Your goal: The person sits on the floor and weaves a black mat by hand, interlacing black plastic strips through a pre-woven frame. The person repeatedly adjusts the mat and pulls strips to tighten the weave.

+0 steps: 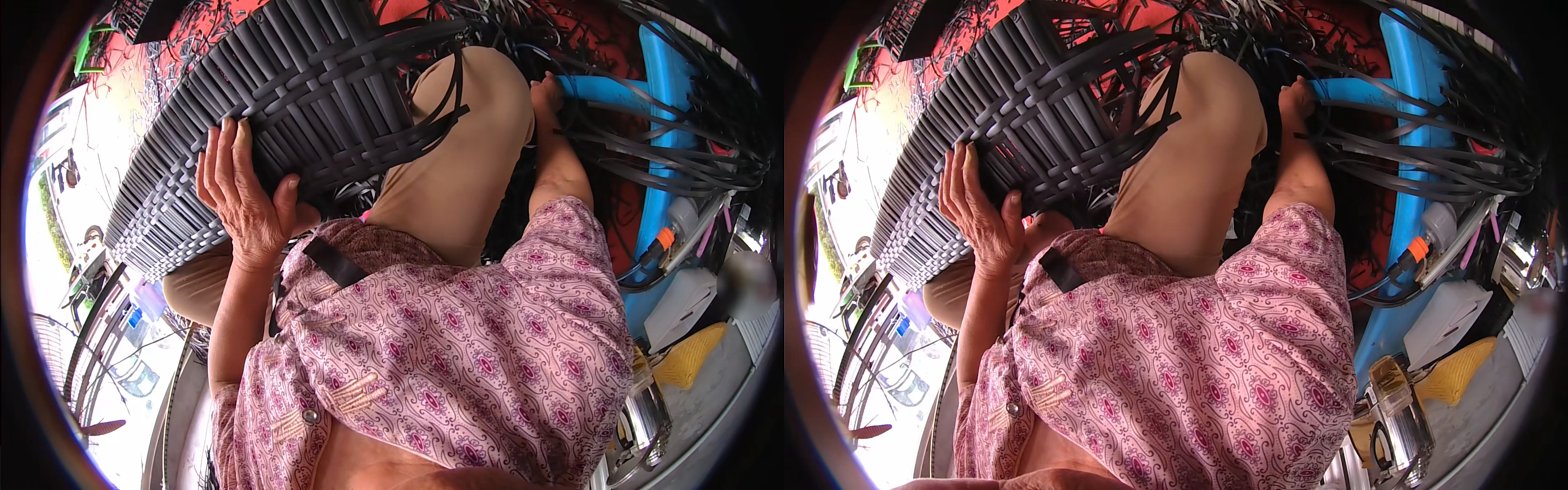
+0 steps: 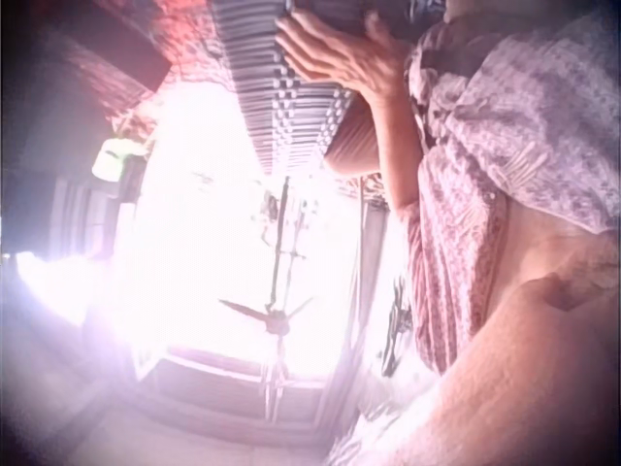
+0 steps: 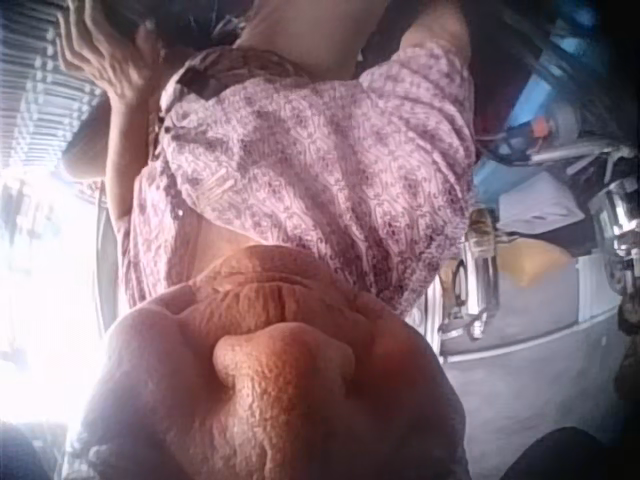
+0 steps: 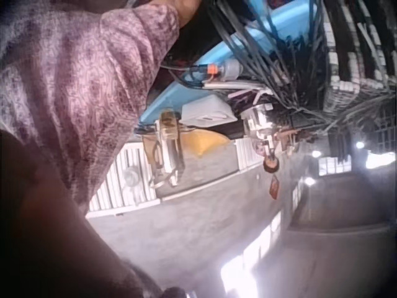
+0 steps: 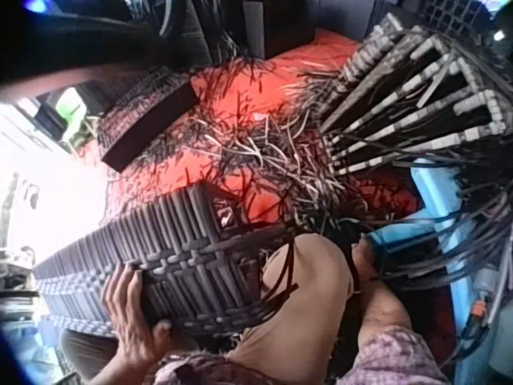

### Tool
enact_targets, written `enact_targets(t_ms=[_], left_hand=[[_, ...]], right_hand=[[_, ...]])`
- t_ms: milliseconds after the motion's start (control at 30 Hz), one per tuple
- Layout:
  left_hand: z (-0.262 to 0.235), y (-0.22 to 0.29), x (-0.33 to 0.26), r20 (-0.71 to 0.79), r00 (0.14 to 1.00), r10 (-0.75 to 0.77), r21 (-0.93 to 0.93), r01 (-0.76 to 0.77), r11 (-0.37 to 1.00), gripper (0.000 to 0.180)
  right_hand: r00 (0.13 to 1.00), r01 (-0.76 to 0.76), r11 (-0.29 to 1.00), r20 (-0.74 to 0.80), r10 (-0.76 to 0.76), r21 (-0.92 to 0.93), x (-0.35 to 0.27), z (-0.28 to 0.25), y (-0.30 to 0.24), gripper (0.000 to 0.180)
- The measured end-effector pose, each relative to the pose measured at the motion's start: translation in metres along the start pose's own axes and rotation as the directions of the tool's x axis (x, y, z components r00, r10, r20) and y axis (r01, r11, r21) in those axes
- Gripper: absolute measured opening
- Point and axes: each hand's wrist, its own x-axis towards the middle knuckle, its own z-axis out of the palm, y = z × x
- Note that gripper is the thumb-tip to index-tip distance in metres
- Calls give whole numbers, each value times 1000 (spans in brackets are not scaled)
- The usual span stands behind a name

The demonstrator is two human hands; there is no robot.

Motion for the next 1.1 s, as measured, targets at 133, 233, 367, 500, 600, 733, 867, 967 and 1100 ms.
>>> enact_targets(t_ms=[133, 233, 367, 500, 600, 733, 867, 967, 1100], left_hand=[[0, -1, 0, 22, 1000, -8, 3, 8, 1000, 82], [0, -1, -1, 22, 1000, -8, -10, 8, 1000, 82], [-2, 0, 2, 17, 1000, -6, -18, 6, 1000, 81], [0, -2, 0, 7, 1000, -2, -25, 2, 1000, 80], [-1, -1, 0, 13, 1000, -12, -15, 12, 1000, 79], [-1, 1, -4, -11, 1000, -27, -18, 27, 999, 78], [4, -16, 3, -13, 999, 32, -53, -32, 998, 76], [2, -8, -10, -9, 999, -34, -74, 33, 997, 78], [-2, -12, -5, 8, 1000, 14, -117, -13, 993, 94]], right_hand=[[991, 134, 991, -16, -134, -5, -13, -12, 3, 37], [980, 164, 983, -131, -152, 84, -18, -16, 1, 28], [943, 251, 959, -255, -212, 133, -15, -13, 8, 30], [953, 296, 954, -85, -292, 44, -25, -26, 0, 34], [897, 440, 895, -79, -435, 74, -43, -38, -8, 28], [890, 456, 875, -56, -453, 165, -22, 12, 11, 32], [956, 269, 881, 6, -294, 389, 11, 85, 65, 35], [933, 355, 918, -2, -360, 176, -26, 21, 24, 32], [924, 374, 885, -188, -332, 276, -53, -42, 5, 32]])
